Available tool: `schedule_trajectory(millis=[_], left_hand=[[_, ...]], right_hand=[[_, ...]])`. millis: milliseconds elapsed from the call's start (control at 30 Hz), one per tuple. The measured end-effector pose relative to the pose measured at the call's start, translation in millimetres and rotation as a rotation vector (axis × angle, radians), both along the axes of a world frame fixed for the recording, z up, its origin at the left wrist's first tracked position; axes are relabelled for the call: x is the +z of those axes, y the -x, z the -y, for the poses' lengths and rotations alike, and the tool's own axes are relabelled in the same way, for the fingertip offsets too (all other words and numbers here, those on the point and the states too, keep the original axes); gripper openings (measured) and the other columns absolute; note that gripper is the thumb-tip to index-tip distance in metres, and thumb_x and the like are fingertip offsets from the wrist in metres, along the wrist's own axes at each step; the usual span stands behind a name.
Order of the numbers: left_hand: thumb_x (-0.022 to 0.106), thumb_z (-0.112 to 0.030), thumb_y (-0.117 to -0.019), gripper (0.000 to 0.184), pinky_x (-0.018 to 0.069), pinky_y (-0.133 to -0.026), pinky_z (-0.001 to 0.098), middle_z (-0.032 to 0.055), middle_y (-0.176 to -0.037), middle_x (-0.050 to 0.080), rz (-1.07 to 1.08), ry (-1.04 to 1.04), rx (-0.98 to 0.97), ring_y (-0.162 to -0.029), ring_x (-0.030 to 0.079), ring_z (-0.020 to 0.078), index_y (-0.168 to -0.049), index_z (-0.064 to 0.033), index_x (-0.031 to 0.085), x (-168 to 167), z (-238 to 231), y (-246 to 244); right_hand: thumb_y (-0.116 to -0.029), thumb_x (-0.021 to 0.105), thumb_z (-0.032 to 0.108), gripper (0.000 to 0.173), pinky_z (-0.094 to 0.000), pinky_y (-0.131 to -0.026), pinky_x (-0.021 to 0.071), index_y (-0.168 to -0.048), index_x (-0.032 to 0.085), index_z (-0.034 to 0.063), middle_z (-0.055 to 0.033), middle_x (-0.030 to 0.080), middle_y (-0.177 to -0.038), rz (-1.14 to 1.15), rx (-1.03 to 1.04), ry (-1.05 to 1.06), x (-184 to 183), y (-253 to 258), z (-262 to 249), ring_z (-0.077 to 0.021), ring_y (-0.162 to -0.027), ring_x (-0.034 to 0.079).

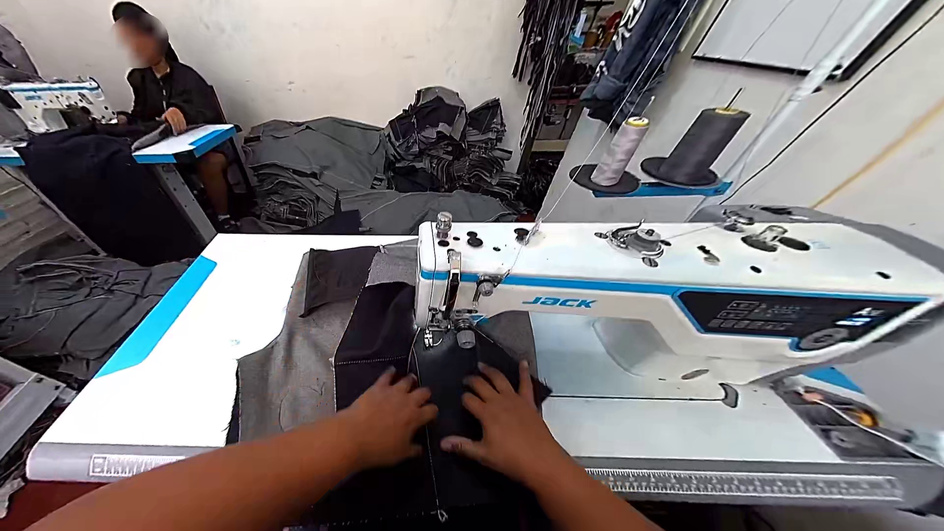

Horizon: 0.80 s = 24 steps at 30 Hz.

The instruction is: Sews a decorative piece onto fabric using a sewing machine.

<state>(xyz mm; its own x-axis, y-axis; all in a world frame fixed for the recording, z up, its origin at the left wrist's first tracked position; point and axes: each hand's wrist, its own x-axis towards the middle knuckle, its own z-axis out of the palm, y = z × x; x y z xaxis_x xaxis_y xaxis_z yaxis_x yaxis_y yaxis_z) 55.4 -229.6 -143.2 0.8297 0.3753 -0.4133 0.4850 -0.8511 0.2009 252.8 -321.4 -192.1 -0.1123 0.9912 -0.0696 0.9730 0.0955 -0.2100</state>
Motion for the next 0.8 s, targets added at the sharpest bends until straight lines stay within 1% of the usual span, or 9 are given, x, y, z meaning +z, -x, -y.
schedule_trajectory(millis=[67,167,333,433,500,533,600,667,800], left_hand=[[0.064,-0.030,-0.1000,0.057,0.0127,-0.116,0.0783,0.0178,-0.158,0.044,-0.113,-0.065,0.161,-0.151,0.031,0.0431,-0.152,-0.0110,0.049,-2,-23,2],[0.072,-0.016,-0.0922,0.053,0.0036,-0.109,0.0881,0.0228,-0.157,0.045,-0.161,-0.328,0.421,-0.150,0.020,0.0578,-0.143,-0.0065,0.060,17,-87,26],[0.061,0.007,-0.0927,0.046,0.0030,-0.114,0.0835,0.0338,-0.155,0.041,0.031,-0.728,0.646,-0.148,0.019,0.0623,-0.139,0.0087,0.058,65,-160,81],[0.054,-0.001,-0.0999,0.039,0.0194,-0.116,0.0774,0.0461,-0.141,0.046,-0.004,-0.619,0.664,-0.137,0.038,0.0647,-0.132,0.0215,0.053,68,-102,43],[0.051,-0.021,-0.1055,0.044,0.0353,-0.112,0.0666,0.0378,-0.135,0.055,-0.019,-0.407,0.459,-0.131,0.052,0.0535,-0.131,0.0156,0.056,45,-33,14],[0.050,-0.037,-0.1069,0.058,0.0288,-0.119,0.0627,0.0301,-0.149,0.049,0.013,-0.216,0.332,-0.143,0.044,0.0463,-0.145,0.0072,0.050,23,-5,11],[0.064,-0.059,-0.0937,0.089,0.0127,-0.122,0.0699,0.0208,-0.168,0.027,0.146,-0.055,0.159,-0.156,0.020,0.0430,-0.160,-0.0074,0.034,-38,31,22],[0.078,-0.066,-0.0749,0.099,0.0264,-0.112,0.0771,0.0197,-0.162,0.039,0.371,-0.248,0.062,-0.150,0.034,0.0470,-0.154,-0.0137,0.048,-83,44,38],[0.081,-0.070,-0.0629,0.103,0.0387,-0.103,0.0777,0.0233,-0.152,0.052,0.533,-0.442,-0.001,-0.138,0.050,0.0500,-0.145,-0.0113,0.059,-100,37,52]], right_hand=[[-0.0861,0.046,0.085,0.093,-0.0811,-0.113,-0.0053,-0.155,0.047,0.0225,-0.0026,0.027,-0.170,-0.004,0.063,0.124,-7,-3,-12,-0.0392,-0.159,0.004],[-0.0812,0.040,0.092,0.103,-0.0830,-0.111,-0.0048,-0.165,0.023,0.0335,0.0007,0.011,-0.174,0.026,0.073,0.209,-13,-1,-8,-0.0402,-0.159,-0.005],[-0.0743,0.055,0.089,0.107,-0.0860,-0.109,0.0061,-0.161,0.037,0.0289,-0.0060,0.026,-0.170,0.027,0.101,0.026,-28,-2,21,-0.0471,-0.157,0.012],[-0.0739,0.064,0.082,0.104,-0.0872,-0.107,0.0099,-0.159,0.041,0.0276,-0.0076,0.030,-0.169,0.019,0.089,-0.019,-31,7,32,-0.0493,-0.155,0.017],[-0.0740,0.065,0.082,0.103,-0.0868,-0.107,0.0096,-0.159,0.040,0.0290,-0.0071,0.029,-0.169,0.022,0.068,-0.013,-32,15,35,-0.0492,-0.155,0.016],[-0.0742,0.066,0.081,0.102,-0.0870,-0.107,0.0111,-0.158,0.043,0.0282,-0.0077,0.032,-0.168,0.020,0.059,-0.043,-35,20,36,-0.0497,-0.154,0.019],[-0.0772,0.070,0.072,0.096,-0.0876,-0.106,0.0136,-0.156,0.046,0.0224,-0.0105,0.037,-0.165,-0.011,0.049,-0.096,-37,29,44,-0.0513,-0.152,0.024],[-0.0836,0.069,0.065,0.087,-0.0837,-0.108,0.0196,-0.153,0.051,0.0161,-0.0107,0.045,-0.161,-0.032,-0.008,-0.149,-37,27,58,-0.0496,-0.150,0.032],[-0.0873,0.068,0.047,0.042,-0.0660,-0.082,0.0511,-0.103,0.077,0.0097,-0.0141,0.074,-0.108,0.079,-0.328,-0.465,-27,-7,93,-0.0431,-0.103,0.068]])
